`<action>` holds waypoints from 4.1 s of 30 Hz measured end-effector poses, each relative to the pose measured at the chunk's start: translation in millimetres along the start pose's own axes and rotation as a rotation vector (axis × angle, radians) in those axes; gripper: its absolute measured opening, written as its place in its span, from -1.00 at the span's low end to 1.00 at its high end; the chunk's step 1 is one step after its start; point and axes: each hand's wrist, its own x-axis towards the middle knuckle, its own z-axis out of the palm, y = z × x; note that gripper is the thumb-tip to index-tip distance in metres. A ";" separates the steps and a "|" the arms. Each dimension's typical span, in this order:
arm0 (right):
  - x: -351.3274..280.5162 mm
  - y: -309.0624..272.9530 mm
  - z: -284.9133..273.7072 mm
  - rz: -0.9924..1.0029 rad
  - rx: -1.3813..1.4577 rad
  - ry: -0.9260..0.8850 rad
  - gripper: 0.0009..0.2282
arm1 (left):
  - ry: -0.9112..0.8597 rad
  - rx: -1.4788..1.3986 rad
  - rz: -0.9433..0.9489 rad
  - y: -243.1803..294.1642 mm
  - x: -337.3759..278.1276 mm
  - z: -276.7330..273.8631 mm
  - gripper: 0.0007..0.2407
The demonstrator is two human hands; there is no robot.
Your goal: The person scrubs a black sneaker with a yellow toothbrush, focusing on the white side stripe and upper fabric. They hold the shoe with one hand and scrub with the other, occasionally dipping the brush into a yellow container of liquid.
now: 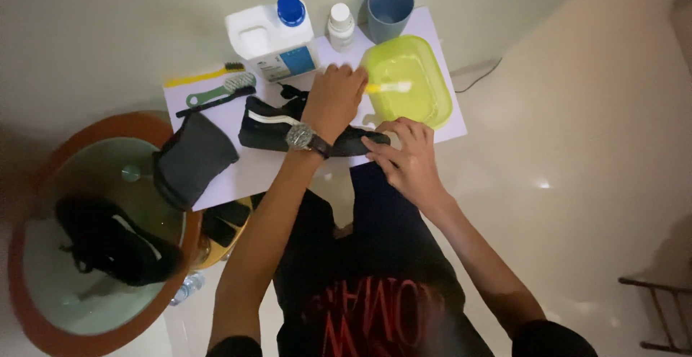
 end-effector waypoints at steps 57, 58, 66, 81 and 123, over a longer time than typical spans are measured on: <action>92.0 -15.3 34.4 0.181 0.396 -0.730 -0.02 | 0.359 -0.198 -0.502 -37.6 -197.0 -94.1 -0.73; 89.9 -14.3 35.8 0.180 0.395 -0.730 -0.02 | 0.360 -0.198 -0.502 -47.3 -205.2 -93.3 -0.73; 88.8 -12.7 35.5 0.160 0.363 -0.704 0.00 | 0.455 -0.065 -0.387 -43.1 -188.9 -82.7 -0.73; 95.0 -19.0 32.5 0.247 0.385 -0.674 -0.05 | 0.460 0.214 -0.544 -87.1 -241.2 -74.9 -0.67; 68.5 -20.7 62.5 -0.591 -0.203 -0.222 -0.68 | 0.738 -0.341 -0.592 -44.0 -228.2 -117.1 -0.81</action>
